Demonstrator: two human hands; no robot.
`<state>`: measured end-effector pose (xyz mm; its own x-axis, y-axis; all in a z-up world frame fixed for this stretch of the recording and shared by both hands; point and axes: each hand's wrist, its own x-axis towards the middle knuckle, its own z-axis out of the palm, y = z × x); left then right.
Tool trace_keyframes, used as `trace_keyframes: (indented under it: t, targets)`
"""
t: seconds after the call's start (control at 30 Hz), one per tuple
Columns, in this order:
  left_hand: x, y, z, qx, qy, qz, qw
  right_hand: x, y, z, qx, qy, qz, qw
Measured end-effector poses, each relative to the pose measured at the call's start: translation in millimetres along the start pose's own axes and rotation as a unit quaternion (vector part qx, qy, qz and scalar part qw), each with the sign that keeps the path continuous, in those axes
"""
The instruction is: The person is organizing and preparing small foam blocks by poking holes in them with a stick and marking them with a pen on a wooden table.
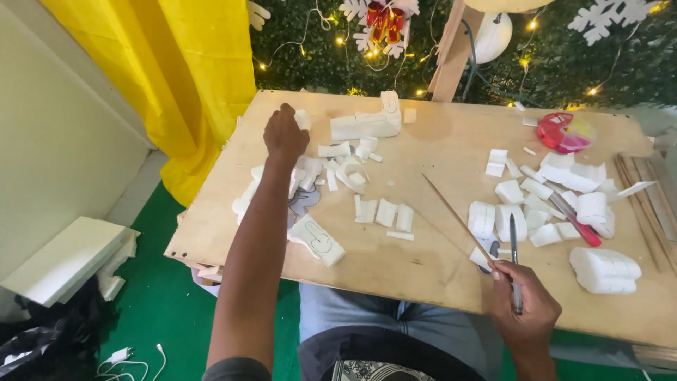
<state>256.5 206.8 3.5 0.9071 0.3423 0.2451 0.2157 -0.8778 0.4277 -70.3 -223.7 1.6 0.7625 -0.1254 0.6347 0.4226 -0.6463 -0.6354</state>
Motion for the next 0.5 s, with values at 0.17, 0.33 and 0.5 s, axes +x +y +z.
trace_keyframes:
  t: [0.17,0.33,0.5]
  targets:
    - [-73.4,43.3,-101.5,-0.307,-0.086,0.038,0.947,-4.5,13.5,5.1,0.032,0.038,0.000,0.999]
    - [-151.5,70.8,-130.5,-0.508,-0.220,0.089,0.828,-7.6,19.8,5.4,0.052,0.071,-0.024,0.996]
    - [-188.7,73.7,-75.1,-0.722,-0.319,0.045,0.613,-4.6,17.9,4.1,0.038,0.073,-0.028,0.996]
